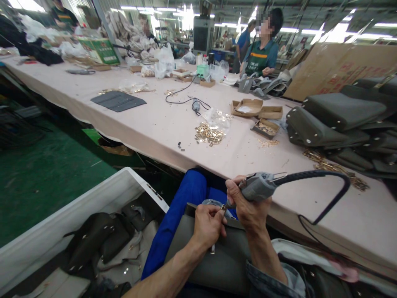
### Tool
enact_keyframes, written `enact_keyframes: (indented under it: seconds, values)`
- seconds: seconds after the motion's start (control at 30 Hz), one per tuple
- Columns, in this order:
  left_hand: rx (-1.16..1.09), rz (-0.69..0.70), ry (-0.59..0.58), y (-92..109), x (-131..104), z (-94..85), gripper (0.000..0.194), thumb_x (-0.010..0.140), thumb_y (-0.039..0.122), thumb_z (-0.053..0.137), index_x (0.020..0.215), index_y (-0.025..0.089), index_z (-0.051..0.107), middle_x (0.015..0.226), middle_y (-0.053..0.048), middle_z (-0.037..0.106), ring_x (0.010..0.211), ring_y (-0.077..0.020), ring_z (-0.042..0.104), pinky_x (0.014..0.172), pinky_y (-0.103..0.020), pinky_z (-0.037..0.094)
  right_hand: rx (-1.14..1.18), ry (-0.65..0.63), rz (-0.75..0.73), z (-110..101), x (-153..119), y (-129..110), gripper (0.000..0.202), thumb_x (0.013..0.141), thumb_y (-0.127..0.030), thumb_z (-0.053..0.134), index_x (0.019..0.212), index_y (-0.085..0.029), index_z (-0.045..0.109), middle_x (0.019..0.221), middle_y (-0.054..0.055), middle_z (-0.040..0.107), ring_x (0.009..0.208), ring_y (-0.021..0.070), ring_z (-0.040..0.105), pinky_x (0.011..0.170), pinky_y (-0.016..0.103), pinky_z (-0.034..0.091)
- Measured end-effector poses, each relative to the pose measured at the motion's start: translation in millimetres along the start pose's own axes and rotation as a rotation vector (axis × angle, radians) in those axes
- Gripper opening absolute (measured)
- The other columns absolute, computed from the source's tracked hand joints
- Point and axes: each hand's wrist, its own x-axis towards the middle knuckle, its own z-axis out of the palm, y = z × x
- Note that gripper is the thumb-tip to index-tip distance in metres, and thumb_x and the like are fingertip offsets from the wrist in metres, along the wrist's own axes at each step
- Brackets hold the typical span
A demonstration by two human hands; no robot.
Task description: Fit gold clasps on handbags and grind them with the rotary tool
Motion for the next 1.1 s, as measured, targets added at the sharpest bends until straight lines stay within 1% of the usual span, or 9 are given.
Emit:
enact_keyframes:
  seconds: [0.1,0.2,0.33,0.47,0.67,0.8,0.9,1.0,1.1]
  values:
    - [-0.02,0.007,0.0,-1,1,-0.9,0.031,0.086,0.032,0.061,0.061,0.015,0.068,0.039,-0.002,0.059,0.031,-0.0119,0.051,0.038,-0.02,0.033,0.013,-0.001,0.011,-1,-1,4,0.022,0.082,-0.033,0.084,0.082,-0.017,0.069,0.062,-0.002,0.059,0.047,0.0108,0.051,0.045,0.026,0.045]
    - [-0.053,0.015,0.0,-2,2,-1.7,0.032,0.086,0.033,0.062,0.061,0.014,0.068,0.04,-0.002,0.059,0.031,-0.0119,0.051,0.037,-0.02,0.033,0.049,-0.037,0.038,-4,-2,6,0.024,0.079,-0.033,0.086,0.079,-0.017,0.068,0.063,-0.002,0.06,0.046,0.0102,0.052,0.044,0.024,0.044]
    - [-0.059,0.017,0.003,-4,1,-2.0,0.032,0.087,0.033,0.063,0.061,0.014,0.068,0.039,-0.002,0.058,0.03,-0.0112,0.05,0.038,-0.02,0.032,0.135,-0.098,0.043,-9,-1,6,0.023,0.082,-0.032,0.084,0.078,-0.018,0.066,0.057,-0.005,0.055,0.042,0.0098,0.049,0.042,0.025,0.044]
    - [-0.051,0.025,0.019,-5,-1,-0.4,0.033,0.087,0.033,0.062,0.062,0.013,0.069,0.041,-0.002,0.06,0.031,-0.0111,0.052,0.038,-0.02,0.033,0.185,-0.055,0.042,-11,-3,5,0.021,0.082,-0.029,0.083,0.081,-0.019,0.065,0.058,-0.006,0.055,0.041,0.0105,0.051,0.042,0.026,0.046]
    - [-0.029,0.036,-0.004,1,-7,1.8,0.033,0.085,0.036,0.063,0.061,0.013,0.069,0.039,-0.003,0.059,0.031,-0.0114,0.051,0.039,-0.02,0.033,0.1,0.038,0.032,-9,-3,2,0.023,0.083,-0.032,0.083,0.082,-0.017,0.066,0.054,-0.005,0.055,0.04,0.0111,0.05,0.042,0.026,0.046]
    - [-0.025,0.032,-0.002,5,-8,1.8,0.034,0.082,0.039,0.066,0.06,0.014,0.068,0.04,-0.004,0.059,0.032,-0.0119,0.051,0.039,-0.021,0.033,0.062,0.024,0.018,-9,-1,-2,0.024,0.084,-0.034,0.081,0.08,-0.016,0.066,0.051,-0.005,0.055,0.04,0.011,0.05,0.043,0.027,0.047]
    - [-0.036,0.046,-0.009,6,-8,1.4,0.034,0.083,0.039,0.066,0.059,0.014,0.068,0.04,-0.004,0.059,0.032,-0.0121,0.051,0.039,-0.021,0.032,0.039,0.013,0.008,-9,-2,-2,0.023,0.086,-0.034,0.08,0.079,-0.017,0.066,0.052,-0.005,0.055,0.041,0.0106,0.049,0.043,0.026,0.045]
    - [-0.039,0.06,-0.013,4,-7,0.6,0.034,0.084,0.036,0.065,0.058,0.015,0.068,0.039,-0.003,0.058,0.031,-0.011,0.048,0.039,-0.021,0.03,0.028,-0.03,-0.005,-11,-5,-1,0.021,0.086,-0.033,0.08,0.08,-0.018,0.067,0.057,-0.004,0.056,0.045,0.0104,0.05,0.044,0.025,0.043]
    - [-0.042,0.058,-0.018,3,-6,0.2,0.032,0.085,0.034,0.064,0.058,0.015,0.068,0.039,-0.003,0.059,0.031,-0.0116,0.049,0.039,-0.022,0.03,0.052,-0.15,-0.01,-18,-6,0,0.018,0.084,-0.031,0.082,0.082,-0.018,0.069,0.065,-0.002,0.061,0.05,0.0113,0.052,0.046,0.026,0.044]
